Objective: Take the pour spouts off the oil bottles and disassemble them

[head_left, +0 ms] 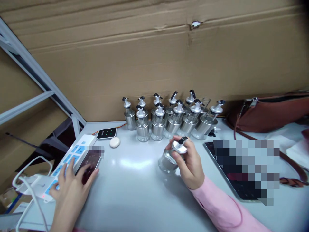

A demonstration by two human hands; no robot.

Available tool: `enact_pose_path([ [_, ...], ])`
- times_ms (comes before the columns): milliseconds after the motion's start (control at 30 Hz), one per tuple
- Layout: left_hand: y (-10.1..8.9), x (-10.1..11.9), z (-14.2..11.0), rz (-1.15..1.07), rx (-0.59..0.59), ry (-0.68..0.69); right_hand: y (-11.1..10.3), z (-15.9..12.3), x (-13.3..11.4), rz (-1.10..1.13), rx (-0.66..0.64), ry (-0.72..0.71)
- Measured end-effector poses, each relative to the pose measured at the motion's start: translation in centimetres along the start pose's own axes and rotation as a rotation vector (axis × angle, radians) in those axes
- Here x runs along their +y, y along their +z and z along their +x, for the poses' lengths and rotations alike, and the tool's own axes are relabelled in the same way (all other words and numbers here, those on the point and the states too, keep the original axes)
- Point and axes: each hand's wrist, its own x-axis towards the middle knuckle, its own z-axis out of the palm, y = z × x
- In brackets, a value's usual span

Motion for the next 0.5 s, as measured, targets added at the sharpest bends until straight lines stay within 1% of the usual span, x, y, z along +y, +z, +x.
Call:
enact_pose_path([
  [100,-0.4,0.1,-0.4,-0.028,-0.063,0.022,0.0,0.1,-0.1,-0.021,0.001,-0.016],
  [167,-0.5,0.2,0.0,-0.067,-0.089,0.012,0.0,0.2,-0.2,-0.026,0.004,-0.021],
  [267,-0.4,0.8,1.6,-0.12,-0.094,-0.005,0.1,0.2,-0.2,-0.023,0.01,-0.017],
  [367,-0.1,1.5,3.7,-0.15,-0.097,0.06,0.1,0.2,-0.2,-0.031,0.012,-0.027],
  [433,0.3,1.8,4.6,-0.16,-0.129,0.108,0.1,0.2,-0.2,-0.037,0.014,-0.032],
  [500,0.6,1.5,4.9,-0.154,-0.181,0.128,0.1,0.2,-0.3,-0.039,0.016,-0.026],
])
